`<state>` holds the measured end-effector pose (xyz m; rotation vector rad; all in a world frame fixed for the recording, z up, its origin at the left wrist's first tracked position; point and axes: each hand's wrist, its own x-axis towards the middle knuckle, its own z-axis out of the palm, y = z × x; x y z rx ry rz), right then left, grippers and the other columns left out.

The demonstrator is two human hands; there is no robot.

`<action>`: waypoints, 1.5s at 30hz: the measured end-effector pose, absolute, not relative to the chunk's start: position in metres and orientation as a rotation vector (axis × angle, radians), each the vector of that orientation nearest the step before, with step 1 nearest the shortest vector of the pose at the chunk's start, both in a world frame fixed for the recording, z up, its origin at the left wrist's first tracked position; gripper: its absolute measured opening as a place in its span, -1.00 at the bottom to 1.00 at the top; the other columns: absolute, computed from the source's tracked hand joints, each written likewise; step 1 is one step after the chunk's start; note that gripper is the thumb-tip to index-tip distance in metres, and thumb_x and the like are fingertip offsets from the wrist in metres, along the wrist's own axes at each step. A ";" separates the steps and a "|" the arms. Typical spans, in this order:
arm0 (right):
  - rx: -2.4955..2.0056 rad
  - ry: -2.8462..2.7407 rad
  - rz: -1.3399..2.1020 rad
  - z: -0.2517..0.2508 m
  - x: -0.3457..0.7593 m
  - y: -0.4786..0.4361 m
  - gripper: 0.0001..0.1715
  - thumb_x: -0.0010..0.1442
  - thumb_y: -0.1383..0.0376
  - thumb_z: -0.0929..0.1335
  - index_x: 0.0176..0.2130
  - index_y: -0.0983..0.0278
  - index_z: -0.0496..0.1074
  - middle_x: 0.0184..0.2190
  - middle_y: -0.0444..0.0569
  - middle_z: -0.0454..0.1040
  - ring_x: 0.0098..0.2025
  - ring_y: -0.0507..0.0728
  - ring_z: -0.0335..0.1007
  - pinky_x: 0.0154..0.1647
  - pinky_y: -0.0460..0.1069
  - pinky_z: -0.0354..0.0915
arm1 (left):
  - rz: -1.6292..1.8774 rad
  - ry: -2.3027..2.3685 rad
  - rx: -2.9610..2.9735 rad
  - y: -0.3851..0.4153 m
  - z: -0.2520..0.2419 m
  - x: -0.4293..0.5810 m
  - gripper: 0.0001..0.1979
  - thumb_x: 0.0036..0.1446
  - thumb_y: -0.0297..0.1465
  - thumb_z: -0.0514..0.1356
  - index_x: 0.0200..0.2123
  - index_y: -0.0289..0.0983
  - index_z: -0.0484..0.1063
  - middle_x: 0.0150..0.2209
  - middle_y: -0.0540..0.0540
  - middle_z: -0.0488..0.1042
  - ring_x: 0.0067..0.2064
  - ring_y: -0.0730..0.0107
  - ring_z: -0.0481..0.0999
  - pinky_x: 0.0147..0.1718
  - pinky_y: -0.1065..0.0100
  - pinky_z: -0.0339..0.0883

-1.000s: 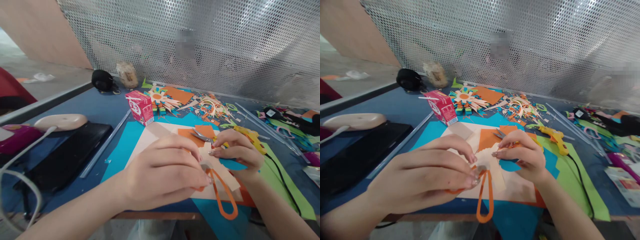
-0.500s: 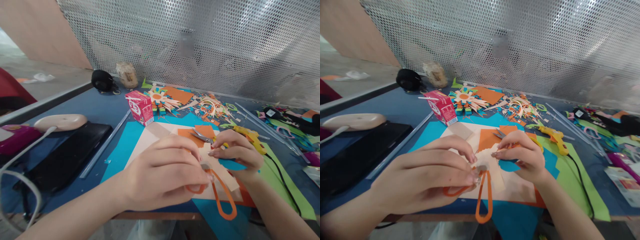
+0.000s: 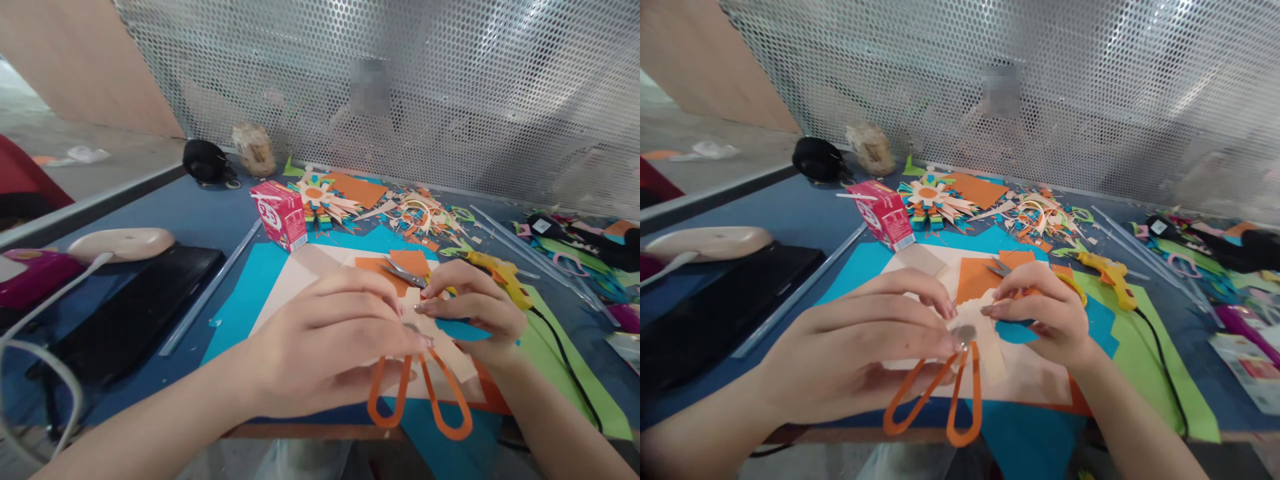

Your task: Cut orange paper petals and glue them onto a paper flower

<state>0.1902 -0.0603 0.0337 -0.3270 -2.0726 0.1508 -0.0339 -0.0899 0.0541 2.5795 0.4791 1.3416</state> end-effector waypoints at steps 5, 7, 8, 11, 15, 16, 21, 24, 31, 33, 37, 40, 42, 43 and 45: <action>-0.317 -2.088 0.150 0.036 0.189 -0.060 -0.83 0.18 0.38 0.33 -0.22 0.20 0.49 -0.35 -0.01 0.44 -0.35 0.09 0.41 -0.39 0.03 0.37 | 1.393 0.458 2.590 -0.089 0.054 -0.032 -0.82 0.01 -0.43 0.31 -0.25 -0.23 0.46 -0.36 -0.04 0.58 -0.17 0.38 0.53 -0.15 0.38 0.48; -0.314 -2.086 0.150 0.036 0.188 -0.060 -0.82 0.16 0.40 0.34 -0.22 0.21 0.49 -0.35 -0.01 0.44 -0.35 0.09 0.41 -0.39 0.02 0.37 | 1.391 0.447 2.591 -0.089 0.053 -0.031 -0.82 0.01 -0.45 0.31 -0.25 -0.25 0.46 -0.36 -0.04 0.58 -0.16 0.39 0.52 -0.13 0.41 0.47; -0.309 -2.086 0.152 0.035 0.188 -0.060 -0.82 0.16 0.41 0.34 -0.22 0.22 0.49 -0.35 -0.01 0.44 -0.35 0.08 0.41 -0.39 0.02 0.37 | 1.388 0.447 2.590 -0.089 0.053 -0.031 -0.81 0.00 -0.46 0.31 -0.25 -0.25 0.46 -0.37 -0.04 0.58 -0.16 0.40 0.52 -0.12 0.41 0.47; -0.296 -2.087 0.168 0.035 0.188 -0.060 -0.83 0.15 0.44 0.35 -0.23 0.25 0.49 -0.35 0.00 0.43 -0.34 0.08 0.40 -0.37 0.02 0.37 | 1.368 0.461 2.593 -0.089 0.053 -0.032 -0.79 -0.01 -0.45 0.32 -0.24 -0.23 0.46 -0.37 -0.04 0.58 -0.15 0.38 0.52 -0.14 0.41 0.47; -0.298 -2.086 0.175 0.035 0.189 -0.060 -0.83 0.16 0.41 0.35 -0.21 0.23 0.49 -0.35 0.00 0.42 -0.34 0.09 0.40 -0.38 0.03 0.37 | 1.383 0.453 2.585 -0.088 0.053 -0.032 -0.81 0.01 -0.44 0.31 -0.24 -0.23 0.46 -0.37 -0.04 0.57 -0.16 0.39 0.52 -0.15 0.42 0.47; -0.298 -2.088 0.174 0.035 0.189 -0.060 -0.83 0.17 0.40 0.34 -0.21 0.22 0.48 -0.35 0.00 0.42 -0.34 0.09 0.40 -0.38 0.03 0.37 | 1.392 0.450 2.585 -0.088 0.053 -0.031 -0.81 0.01 -0.44 0.31 -0.24 -0.24 0.46 -0.37 -0.04 0.57 -0.16 0.40 0.51 -0.15 0.42 0.47; -0.290 -2.093 0.185 0.036 0.189 -0.061 -0.85 0.17 0.39 0.34 -0.21 0.25 0.48 -0.35 0.01 0.41 -0.33 0.09 0.39 -0.36 0.03 0.37 | 1.407 0.440 2.591 -0.088 0.053 -0.030 -0.80 0.00 -0.43 0.32 -0.25 -0.28 0.46 -0.37 -0.06 0.57 -0.16 0.40 0.50 -0.12 0.41 0.46; -0.289 -2.093 0.199 0.036 0.188 -0.061 -0.86 0.17 0.39 0.35 -0.22 0.26 0.48 -0.34 0.02 0.41 -0.33 0.09 0.39 -0.37 0.02 0.37 | 1.407 0.428 2.589 -0.088 0.053 -0.030 -0.78 -0.01 -0.44 0.32 -0.23 -0.30 0.47 -0.37 -0.06 0.56 -0.16 0.41 0.48 -0.11 0.42 0.45; -0.272 -2.099 0.213 0.034 0.190 -0.060 -0.86 0.18 0.40 0.34 -0.22 0.29 0.48 -0.32 0.02 0.42 -0.31 0.08 0.38 -0.34 0.03 0.36 | 1.418 0.385 2.584 -0.087 0.051 -0.029 -0.74 -0.06 -0.49 0.35 -0.23 -0.36 0.48 -0.37 -0.06 0.55 -0.16 0.44 0.46 -0.09 0.45 0.41; -0.274 -2.099 0.220 0.033 0.190 -0.060 -0.85 0.18 0.41 0.34 -0.22 0.28 0.48 -0.31 0.02 0.42 -0.30 0.08 0.38 -0.33 0.03 0.36 | 1.414 0.386 2.583 -0.087 0.052 -0.030 -0.75 -0.05 -0.49 0.34 -0.23 -0.35 0.48 -0.37 -0.06 0.55 -0.16 0.44 0.45 -0.09 0.45 0.41; -0.276 -2.115 0.245 0.035 0.190 -0.060 -0.85 0.21 0.37 0.32 -0.20 0.28 0.47 -0.31 0.02 0.41 -0.30 0.08 0.38 -0.32 0.03 0.36 | 1.384 0.378 2.599 -0.088 0.053 -0.031 -0.76 -0.03 -0.49 0.33 -0.22 -0.34 0.47 -0.34 -0.05 0.55 -0.12 0.45 0.44 -0.06 0.45 0.40; -0.281 -2.127 0.248 0.036 0.189 -0.061 -0.84 0.23 0.35 0.30 -0.19 0.26 0.47 -0.32 0.00 0.39 -0.30 0.07 0.38 -0.32 0.01 0.37 | 1.383 0.395 2.613 -0.087 0.051 -0.032 -0.74 -0.04 -0.51 0.34 -0.21 -0.34 0.47 -0.30 -0.05 0.55 -0.10 0.45 0.42 -0.03 0.44 0.38; -0.284 -2.129 0.253 0.037 0.189 -0.061 -0.84 0.24 0.35 0.30 -0.19 0.27 0.46 -0.32 0.00 0.39 -0.30 0.06 0.38 -0.32 -0.01 0.37 | 1.385 0.387 2.618 -0.086 0.049 -0.032 -0.72 -0.05 -0.53 0.34 -0.20 -0.34 0.47 -0.29 -0.05 0.56 -0.09 0.44 0.41 -0.02 0.43 0.38; -0.283 -2.129 0.259 0.037 0.188 -0.061 -0.84 0.24 0.35 0.29 -0.19 0.27 0.46 -0.32 0.00 0.38 -0.29 0.05 0.38 -0.32 -0.02 0.37 | 1.384 0.378 2.619 -0.085 0.049 -0.032 -0.71 -0.06 -0.53 0.34 -0.20 -0.34 0.47 -0.29 -0.05 0.56 -0.09 0.44 0.41 -0.01 0.43 0.37; -0.278 -2.129 0.266 0.037 0.189 -0.061 -0.84 0.24 0.36 0.30 -0.19 0.28 0.46 -0.32 0.00 0.38 -0.29 0.05 0.38 -0.32 -0.02 0.37 | 1.371 0.366 2.627 -0.085 0.048 -0.032 -0.69 -0.07 -0.54 0.35 -0.19 -0.34 0.47 -0.28 -0.05 0.56 -0.09 0.43 0.42 -0.01 0.42 0.37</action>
